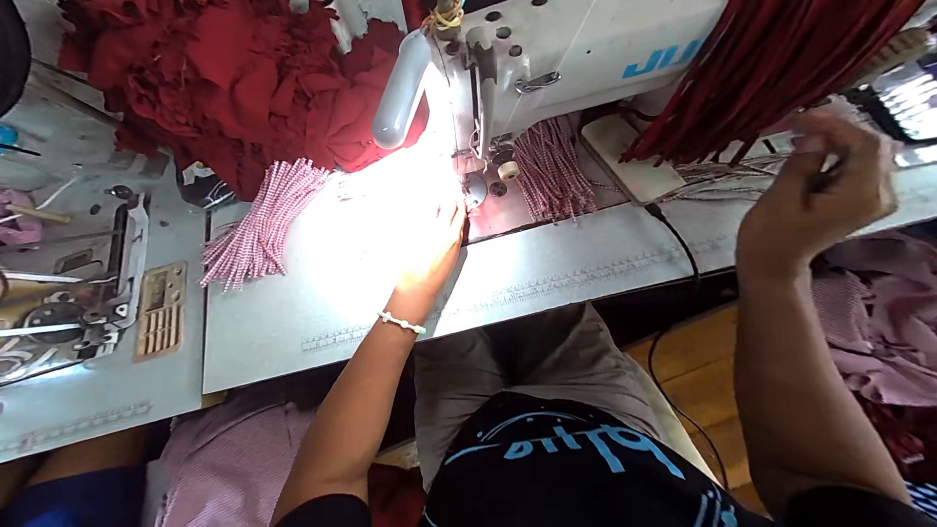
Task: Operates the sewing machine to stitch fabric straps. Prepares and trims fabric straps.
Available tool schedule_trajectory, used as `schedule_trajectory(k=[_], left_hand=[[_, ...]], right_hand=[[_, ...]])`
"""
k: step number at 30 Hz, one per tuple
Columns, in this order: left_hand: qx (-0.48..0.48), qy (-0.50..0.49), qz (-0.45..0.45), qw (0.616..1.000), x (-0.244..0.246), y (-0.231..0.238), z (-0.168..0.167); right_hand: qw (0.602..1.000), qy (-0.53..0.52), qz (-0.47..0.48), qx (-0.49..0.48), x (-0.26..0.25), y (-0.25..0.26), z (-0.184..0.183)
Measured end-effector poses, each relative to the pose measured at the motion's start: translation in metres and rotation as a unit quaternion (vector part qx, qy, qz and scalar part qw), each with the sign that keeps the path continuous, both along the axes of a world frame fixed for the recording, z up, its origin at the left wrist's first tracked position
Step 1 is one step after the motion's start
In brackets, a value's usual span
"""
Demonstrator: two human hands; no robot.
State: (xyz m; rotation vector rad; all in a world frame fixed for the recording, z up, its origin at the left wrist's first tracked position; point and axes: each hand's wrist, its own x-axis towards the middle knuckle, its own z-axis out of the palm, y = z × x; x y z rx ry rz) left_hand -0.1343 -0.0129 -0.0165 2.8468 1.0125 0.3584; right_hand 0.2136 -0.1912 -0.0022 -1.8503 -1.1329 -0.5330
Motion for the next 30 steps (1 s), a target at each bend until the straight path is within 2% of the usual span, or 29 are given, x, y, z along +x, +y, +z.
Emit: schedule_trajectory(k=[3,8,12,17,24,30], left_hand=[[-0.003,0.022,0.020,1.000,0.001,-0.002,0.003],[-0.006,0.025,0.010,1.000,0.000,-0.002,0.001],[0.009,0.032,0.005,0.999,-0.001,-0.002,0.007],[0.041,0.052,0.018,0.998,0.003,-0.003,0.015],[0.006,0.034,0.029,0.999,0.004,0.003,0.018],[0.005,0.030,0.033,0.999,0.003,0.001,0.012]], right_hand=[[0.998,-0.036,-0.053,-0.015,0.022,0.002,-0.009],[0.989,-0.018,-0.063,-0.134,0.024,0.009,-0.016],[0.986,-0.011,-0.095,-0.135,0.027,0.022,-0.017],[0.984,-0.012,-0.070,-0.163,0.026,0.015,-0.019],[0.957,0.043,-0.087,-0.273,0.025,0.021,-0.017],[0.955,0.053,-0.086,-0.277,0.022,0.021,-0.014]])
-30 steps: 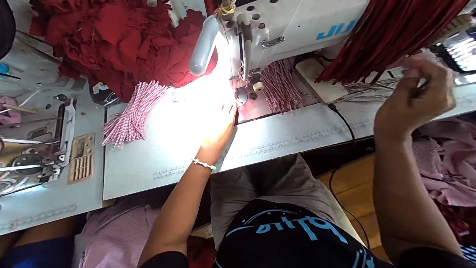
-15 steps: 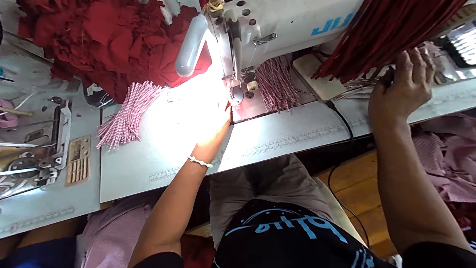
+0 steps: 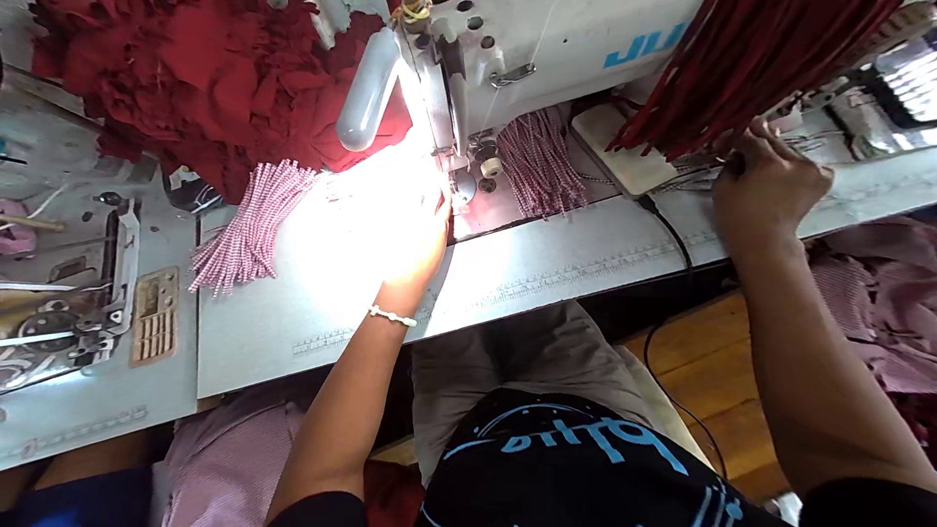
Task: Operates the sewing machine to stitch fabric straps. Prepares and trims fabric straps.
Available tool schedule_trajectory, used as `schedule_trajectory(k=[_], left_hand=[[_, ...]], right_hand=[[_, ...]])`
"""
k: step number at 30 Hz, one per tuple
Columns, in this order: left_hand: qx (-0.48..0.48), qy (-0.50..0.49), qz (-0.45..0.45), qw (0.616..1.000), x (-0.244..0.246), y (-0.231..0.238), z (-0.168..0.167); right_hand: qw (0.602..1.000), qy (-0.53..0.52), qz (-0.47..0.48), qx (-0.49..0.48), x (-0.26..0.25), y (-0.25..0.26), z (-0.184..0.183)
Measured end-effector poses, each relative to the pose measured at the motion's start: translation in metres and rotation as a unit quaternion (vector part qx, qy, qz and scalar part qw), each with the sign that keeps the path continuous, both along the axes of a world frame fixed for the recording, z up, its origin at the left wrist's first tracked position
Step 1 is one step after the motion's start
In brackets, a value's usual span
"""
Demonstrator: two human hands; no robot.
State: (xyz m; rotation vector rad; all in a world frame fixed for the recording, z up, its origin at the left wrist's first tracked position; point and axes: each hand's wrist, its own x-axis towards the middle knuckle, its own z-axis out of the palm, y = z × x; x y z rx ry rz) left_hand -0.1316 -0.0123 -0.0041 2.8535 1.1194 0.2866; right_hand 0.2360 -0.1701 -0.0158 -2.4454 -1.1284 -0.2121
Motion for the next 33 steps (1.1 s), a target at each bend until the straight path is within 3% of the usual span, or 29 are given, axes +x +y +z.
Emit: schedule_trajectory(k=[8,17,26,33], left_hand=[[0.008,0.021,0.017,1.000,0.011,-0.011,0.002],[0.010,0.032,0.055,0.998,0.019,-0.015,0.004],[-0.062,-0.130,0.018,0.989,0.000,-0.005,0.002],[-0.091,-0.096,-0.005,0.991,-0.005,-0.002,-0.001]], right_hand=[[0.990,-0.085,0.007,0.110,0.004,-0.002,-0.009],[0.990,-0.078,0.025,0.115,0.001,-0.006,-0.006],[0.987,-0.090,0.015,0.128,0.005,0.000,-0.006],[0.988,-0.084,0.015,0.132,0.003,-0.001,-0.006]])
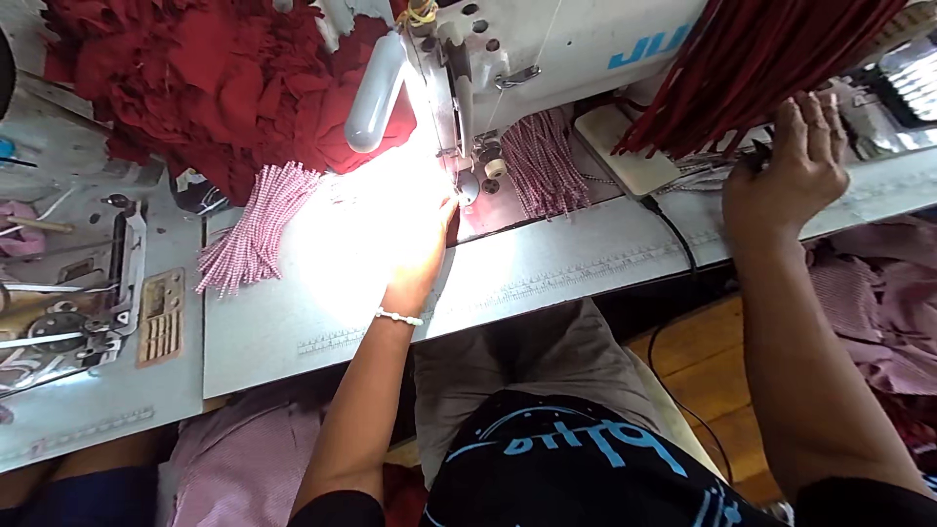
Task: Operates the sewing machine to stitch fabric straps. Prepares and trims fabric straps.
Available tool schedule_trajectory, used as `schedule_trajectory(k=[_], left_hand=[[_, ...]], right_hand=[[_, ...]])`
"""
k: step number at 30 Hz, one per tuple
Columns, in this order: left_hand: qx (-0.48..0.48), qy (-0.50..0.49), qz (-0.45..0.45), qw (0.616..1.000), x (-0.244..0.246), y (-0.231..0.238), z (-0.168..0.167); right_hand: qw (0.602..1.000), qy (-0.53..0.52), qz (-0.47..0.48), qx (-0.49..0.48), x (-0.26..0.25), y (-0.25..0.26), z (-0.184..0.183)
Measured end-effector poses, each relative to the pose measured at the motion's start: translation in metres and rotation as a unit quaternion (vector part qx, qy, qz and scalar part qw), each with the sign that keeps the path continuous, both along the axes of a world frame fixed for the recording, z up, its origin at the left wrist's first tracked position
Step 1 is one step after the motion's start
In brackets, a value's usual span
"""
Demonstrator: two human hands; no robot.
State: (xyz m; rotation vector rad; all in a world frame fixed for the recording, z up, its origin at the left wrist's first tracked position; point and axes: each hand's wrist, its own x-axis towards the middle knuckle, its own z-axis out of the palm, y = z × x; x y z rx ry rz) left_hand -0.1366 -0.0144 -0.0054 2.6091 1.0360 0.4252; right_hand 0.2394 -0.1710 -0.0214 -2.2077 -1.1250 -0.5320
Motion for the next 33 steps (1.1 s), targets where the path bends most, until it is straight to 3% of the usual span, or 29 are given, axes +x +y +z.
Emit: schedule_trajectory(k=[8,18,22,26,27,30,33], left_hand=[[0.074,0.091,-0.012,0.993,-0.001,-0.001,0.006],[0.048,0.064,-0.019,0.997,0.003,0.013,0.007],[0.058,0.011,-0.011,0.998,0.019,0.038,-0.016],[-0.087,-0.050,0.025,0.995,0.022,0.036,-0.005],[-0.089,-0.029,0.023,0.995,0.021,0.033,-0.001],[0.025,0.087,-0.007,0.996,0.006,0.011,0.004],[0.044,0.100,0.010,0.994,0.003,-0.002,-0.003]], right_hand=[[1.000,0.007,0.015,-0.009,-0.002,-0.004,-0.001],[1.000,0.005,0.002,-0.019,0.001,0.000,0.001],[1.000,0.007,-0.010,-0.028,-0.002,0.001,0.002],[0.989,0.084,-0.027,-0.119,-0.005,0.001,0.005],[0.986,0.093,-0.031,-0.135,-0.004,0.002,0.006],[0.985,0.093,-0.033,-0.142,-0.002,0.003,0.004],[0.991,0.067,-0.029,-0.109,-0.002,0.001,0.001]])
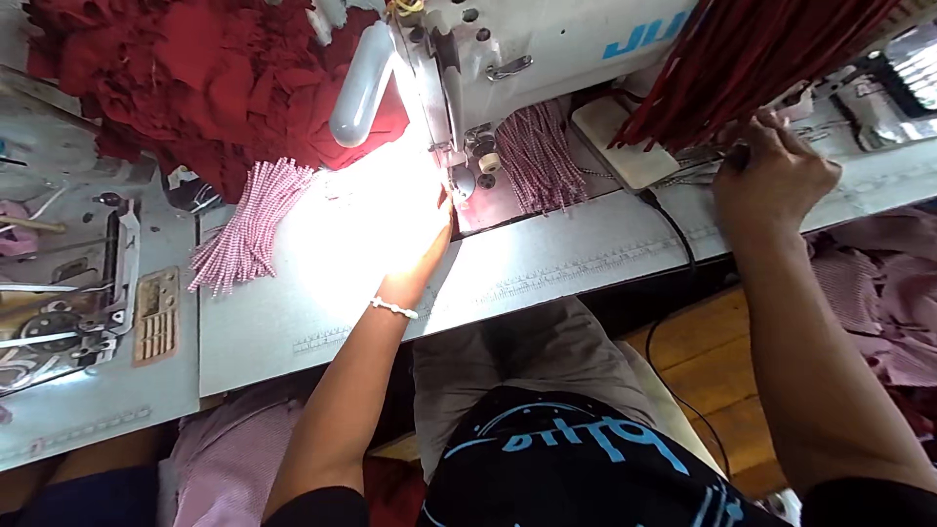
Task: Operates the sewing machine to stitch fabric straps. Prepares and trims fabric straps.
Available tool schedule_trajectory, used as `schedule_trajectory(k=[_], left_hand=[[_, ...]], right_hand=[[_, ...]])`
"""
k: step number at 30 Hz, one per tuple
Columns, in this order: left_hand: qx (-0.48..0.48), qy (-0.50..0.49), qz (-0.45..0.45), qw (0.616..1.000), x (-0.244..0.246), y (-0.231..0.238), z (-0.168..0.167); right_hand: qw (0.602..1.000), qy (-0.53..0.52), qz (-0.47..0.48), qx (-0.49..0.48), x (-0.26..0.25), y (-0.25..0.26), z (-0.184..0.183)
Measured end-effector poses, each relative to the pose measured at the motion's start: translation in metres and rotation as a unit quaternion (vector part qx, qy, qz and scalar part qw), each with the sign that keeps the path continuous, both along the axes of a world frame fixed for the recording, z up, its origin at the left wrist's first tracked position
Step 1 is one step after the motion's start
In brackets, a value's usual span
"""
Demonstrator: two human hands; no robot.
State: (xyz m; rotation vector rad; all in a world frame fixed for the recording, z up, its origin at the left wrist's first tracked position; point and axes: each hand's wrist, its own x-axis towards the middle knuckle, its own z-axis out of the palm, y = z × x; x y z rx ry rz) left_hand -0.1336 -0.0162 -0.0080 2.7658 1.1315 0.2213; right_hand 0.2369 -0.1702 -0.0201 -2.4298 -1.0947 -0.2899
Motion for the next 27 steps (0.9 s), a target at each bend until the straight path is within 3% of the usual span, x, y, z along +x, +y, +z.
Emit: schedule_trajectory(k=[4,14,27], left_hand=[[0.007,-0.014,0.015,1.000,0.007,-0.007,0.000],[-0.038,-0.015,0.120,0.992,0.046,0.025,0.009],[-0.059,-0.020,0.072,0.995,0.039,0.035,0.005]], right_hand=[[0.995,-0.051,0.013,0.084,0.003,-0.002,-0.003],[0.992,-0.074,0.019,0.103,0.004,0.000,-0.002],[0.993,-0.031,0.054,0.102,-0.001,-0.009,0.000]])
